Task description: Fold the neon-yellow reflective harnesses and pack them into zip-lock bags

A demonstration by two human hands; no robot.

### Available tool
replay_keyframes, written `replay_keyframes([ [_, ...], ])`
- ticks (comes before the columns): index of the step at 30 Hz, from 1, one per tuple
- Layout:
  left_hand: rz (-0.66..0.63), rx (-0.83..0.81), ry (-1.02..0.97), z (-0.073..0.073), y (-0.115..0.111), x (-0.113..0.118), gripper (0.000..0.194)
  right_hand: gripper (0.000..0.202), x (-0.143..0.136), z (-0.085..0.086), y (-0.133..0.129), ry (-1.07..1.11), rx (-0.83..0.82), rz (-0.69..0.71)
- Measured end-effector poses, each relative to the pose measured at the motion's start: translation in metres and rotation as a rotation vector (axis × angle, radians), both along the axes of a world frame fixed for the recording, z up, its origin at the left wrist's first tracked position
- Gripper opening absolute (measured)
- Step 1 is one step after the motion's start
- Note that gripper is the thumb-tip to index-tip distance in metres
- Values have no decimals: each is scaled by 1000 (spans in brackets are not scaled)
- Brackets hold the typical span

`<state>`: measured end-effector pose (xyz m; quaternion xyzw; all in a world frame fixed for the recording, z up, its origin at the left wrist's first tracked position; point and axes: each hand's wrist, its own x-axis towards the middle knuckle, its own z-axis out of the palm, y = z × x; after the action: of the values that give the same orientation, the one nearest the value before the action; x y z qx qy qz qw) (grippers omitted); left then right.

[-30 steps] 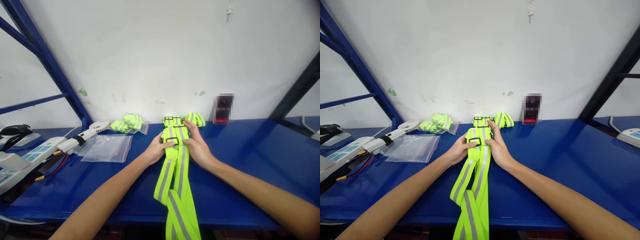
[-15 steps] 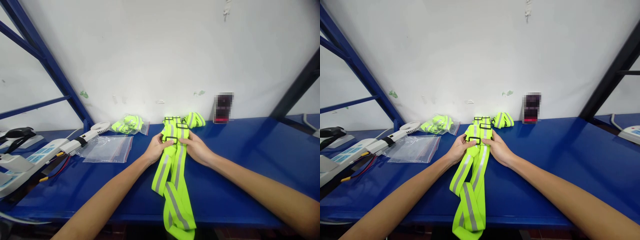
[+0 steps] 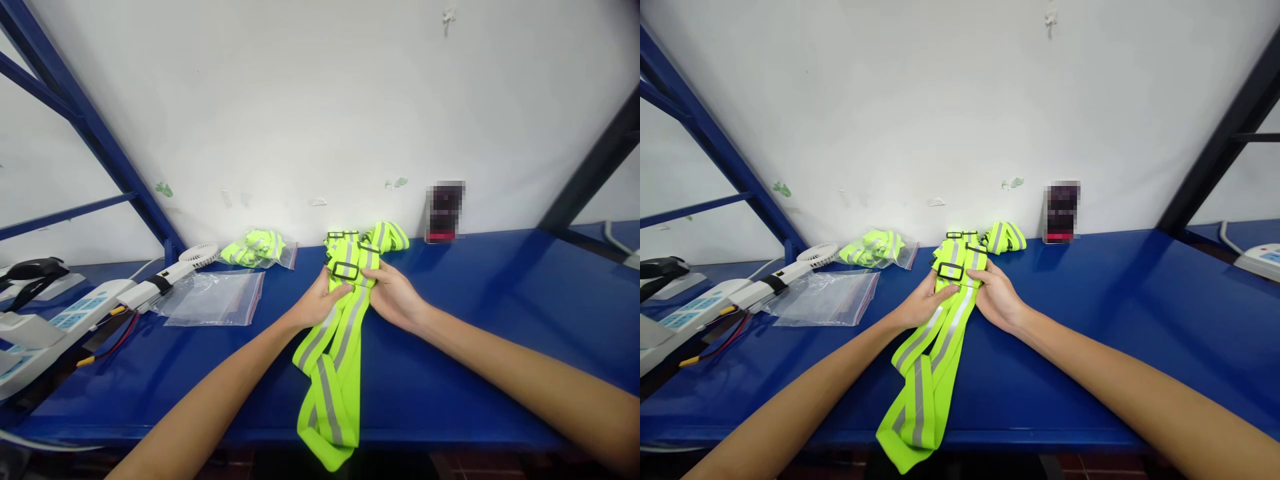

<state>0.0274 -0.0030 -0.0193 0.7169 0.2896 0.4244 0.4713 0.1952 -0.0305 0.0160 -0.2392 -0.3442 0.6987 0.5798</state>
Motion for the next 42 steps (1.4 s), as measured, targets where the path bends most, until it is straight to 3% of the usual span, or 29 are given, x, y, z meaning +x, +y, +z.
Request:
replay_keyframes([
  [5,-3,0,-23,0,-2,2,66,34,-2,-3,1,-28,17,-66],
  [10,-46,-88,-69,5,-6,6,70,57,-1,-3,2,-59,76,-81],
  [14,-35,-152,-134,9,-8,10,76,60,-3,-3,-1,-84,95,-85],
  [18,63,-280,-189,11,-6,10,63,56,-3,-6,-2,-133,133,-128],
  [22,34,-360,-159,14,-4,8,42,45,1,-12,0,-353,305,-242],
  [30,-16,-470,-256,20,-14,13,48,30,9,-11,2,-544,463,-375],
  [35,18,-482,-318,18,-13,15,50,30,16,-8,7,-463,473,-198],
  [42,79,-370,-381,21,-17,15,59,25,24,6,-9,-524,704,83],
])
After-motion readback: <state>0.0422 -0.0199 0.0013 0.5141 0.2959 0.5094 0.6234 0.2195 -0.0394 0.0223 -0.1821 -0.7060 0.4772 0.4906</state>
